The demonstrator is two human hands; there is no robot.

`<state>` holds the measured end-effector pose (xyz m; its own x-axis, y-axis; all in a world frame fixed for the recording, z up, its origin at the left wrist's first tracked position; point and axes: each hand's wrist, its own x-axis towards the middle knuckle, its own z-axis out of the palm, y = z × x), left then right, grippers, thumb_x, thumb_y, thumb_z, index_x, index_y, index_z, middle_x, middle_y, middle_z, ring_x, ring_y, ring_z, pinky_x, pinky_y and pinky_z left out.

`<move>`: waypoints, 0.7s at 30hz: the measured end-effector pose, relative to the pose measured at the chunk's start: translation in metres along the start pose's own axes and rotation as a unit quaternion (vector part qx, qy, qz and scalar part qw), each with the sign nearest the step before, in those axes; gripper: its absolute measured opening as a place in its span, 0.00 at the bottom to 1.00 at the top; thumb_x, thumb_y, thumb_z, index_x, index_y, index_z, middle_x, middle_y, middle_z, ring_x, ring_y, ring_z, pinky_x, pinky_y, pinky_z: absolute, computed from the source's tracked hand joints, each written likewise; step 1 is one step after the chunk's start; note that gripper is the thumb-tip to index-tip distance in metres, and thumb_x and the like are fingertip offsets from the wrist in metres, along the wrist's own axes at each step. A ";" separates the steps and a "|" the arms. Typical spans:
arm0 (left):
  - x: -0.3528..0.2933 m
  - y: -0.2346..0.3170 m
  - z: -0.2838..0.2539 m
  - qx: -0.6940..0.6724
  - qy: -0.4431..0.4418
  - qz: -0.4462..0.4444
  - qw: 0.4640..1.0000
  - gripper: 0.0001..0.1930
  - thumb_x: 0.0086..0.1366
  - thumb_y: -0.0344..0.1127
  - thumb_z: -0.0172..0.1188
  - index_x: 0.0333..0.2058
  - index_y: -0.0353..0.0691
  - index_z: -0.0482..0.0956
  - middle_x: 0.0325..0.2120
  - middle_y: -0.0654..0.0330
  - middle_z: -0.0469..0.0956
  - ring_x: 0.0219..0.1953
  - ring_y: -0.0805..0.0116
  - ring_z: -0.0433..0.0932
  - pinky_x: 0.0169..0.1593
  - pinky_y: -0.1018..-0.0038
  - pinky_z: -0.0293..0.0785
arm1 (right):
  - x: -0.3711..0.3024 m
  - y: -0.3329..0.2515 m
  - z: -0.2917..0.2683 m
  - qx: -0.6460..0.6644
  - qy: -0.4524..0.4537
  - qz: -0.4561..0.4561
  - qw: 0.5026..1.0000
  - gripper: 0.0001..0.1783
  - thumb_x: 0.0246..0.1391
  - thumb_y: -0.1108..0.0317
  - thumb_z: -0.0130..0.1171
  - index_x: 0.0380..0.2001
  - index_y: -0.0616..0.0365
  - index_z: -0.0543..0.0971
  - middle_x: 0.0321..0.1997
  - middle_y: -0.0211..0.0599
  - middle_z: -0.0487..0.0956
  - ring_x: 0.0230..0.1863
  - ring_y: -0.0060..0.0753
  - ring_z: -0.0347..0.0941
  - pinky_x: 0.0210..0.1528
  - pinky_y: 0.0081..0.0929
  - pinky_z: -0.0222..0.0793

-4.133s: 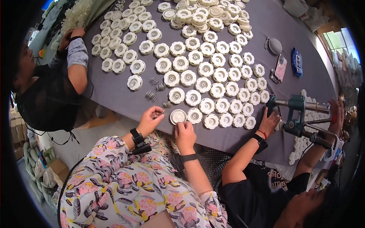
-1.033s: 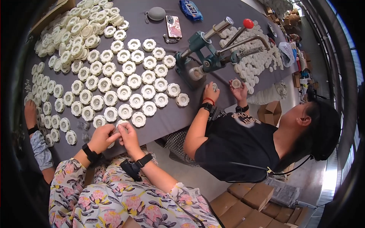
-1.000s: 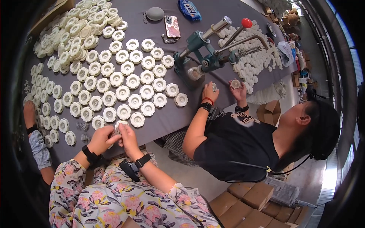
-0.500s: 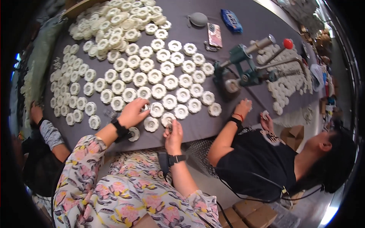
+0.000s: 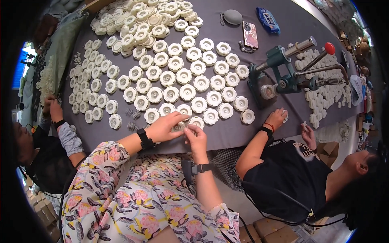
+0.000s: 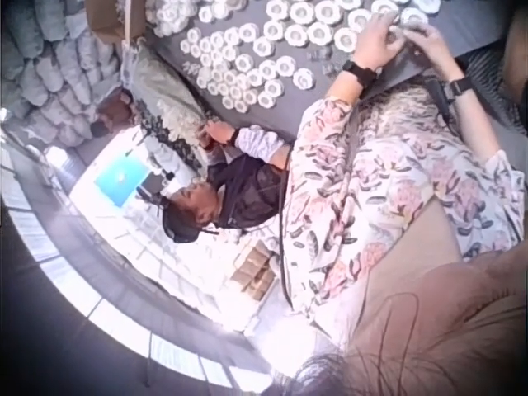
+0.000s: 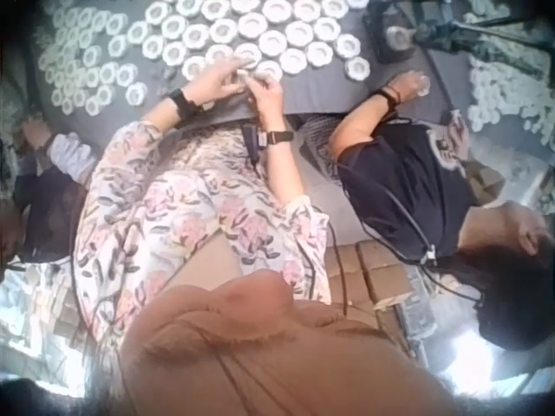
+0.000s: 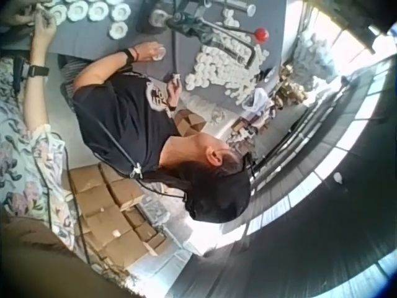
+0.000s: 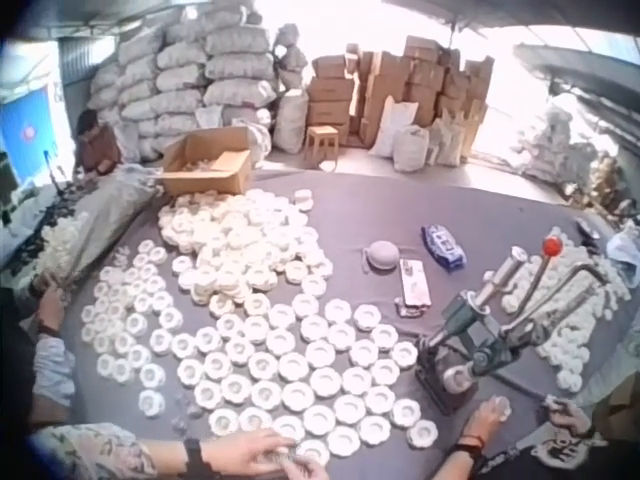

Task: The person is sorting and assembling white plastic circular components, inserting small springs and using a manual press tool to secure them.

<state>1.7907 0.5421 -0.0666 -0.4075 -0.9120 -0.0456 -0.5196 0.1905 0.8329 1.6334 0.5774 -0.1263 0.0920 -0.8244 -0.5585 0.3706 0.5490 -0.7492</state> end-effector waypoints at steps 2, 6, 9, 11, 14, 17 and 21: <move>-0.002 -0.015 0.005 0.015 -0.028 0.039 0.999 0.14 0.51 0.31 0.62 0.39 0.40 0.76 0.32 0.58 0.74 0.35 0.60 0.75 0.38 0.69 0.73 | 0.002 0.006 -0.002 -0.062 -0.016 -0.009 0.998 0.16 0.50 0.68 0.61 0.42 0.63 0.74 0.30 0.27 0.74 0.24 0.14 0.68 0.20 0.12 0.65; 0.006 -0.049 0.012 0.057 0.036 0.042 0.997 0.09 0.50 0.32 0.61 0.33 0.42 0.76 0.30 0.60 0.75 0.33 0.60 0.74 0.36 0.68 0.71 | -0.001 0.004 0.004 -0.035 0.042 0.000 0.999 0.14 0.53 0.64 0.59 0.41 0.60 0.74 0.27 0.26 0.74 0.24 0.14 0.69 0.21 0.12 0.65; 0.018 -0.055 0.014 0.100 0.098 0.034 0.990 0.09 0.49 0.32 0.63 0.30 0.43 0.76 0.31 0.63 0.77 0.34 0.62 0.73 0.38 0.69 0.70 | -0.001 0.007 -0.004 0.034 0.083 0.039 0.995 0.13 0.54 0.63 0.57 0.40 0.58 0.73 0.28 0.27 0.75 0.25 0.16 0.70 0.21 0.13 0.67; 0.026 -0.058 0.017 0.129 0.084 0.069 0.986 0.09 0.48 0.32 0.64 0.30 0.43 0.75 0.35 0.62 0.77 0.39 0.61 0.72 0.44 0.66 0.67 | -0.004 0.007 -0.009 0.059 0.069 0.045 0.995 0.11 0.55 0.65 0.53 0.41 0.58 0.73 0.30 0.29 0.75 0.26 0.20 0.72 0.23 0.16 0.70; 0.026 -0.066 0.019 0.186 0.080 0.071 0.977 0.10 0.47 0.34 0.64 0.29 0.44 0.75 0.37 0.63 0.75 0.41 0.64 0.70 0.47 0.67 0.64 | -0.006 0.007 -0.011 0.121 0.041 0.041 0.991 0.12 0.55 0.68 0.51 0.43 0.59 0.71 0.33 0.32 0.75 0.29 0.23 0.72 0.26 0.19 0.71; 0.021 -0.060 0.013 0.199 0.078 0.058 0.975 0.10 0.47 0.34 0.65 0.30 0.44 0.75 0.37 0.62 0.74 0.41 0.63 0.70 0.47 0.67 0.64 | -0.009 0.005 -0.007 0.164 0.027 0.033 0.985 0.13 0.55 0.71 0.49 0.44 0.60 0.69 0.36 0.35 0.74 0.32 0.26 0.73 0.29 0.21 0.72; 0.012 -0.032 0.009 -0.046 -0.018 0.071 0.996 0.14 0.50 0.35 0.63 0.36 0.41 0.76 0.33 0.58 0.74 0.39 0.58 0.73 0.43 0.66 0.68 | -0.003 0.010 -0.009 0.118 0.017 0.020 0.993 0.15 0.56 0.73 0.48 0.47 0.61 0.67 0.38 0.37 0.75 0.34 0.27 0.74 0.29 0.22 0.73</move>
<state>1.7959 0.5279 -0.0990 -0.4994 -0.8645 0.0579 -0.3847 0.2811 0.8792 1.6283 0.5872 -0.1353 0.0811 -0.7957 -0.6002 0.5743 0.5295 -0.6243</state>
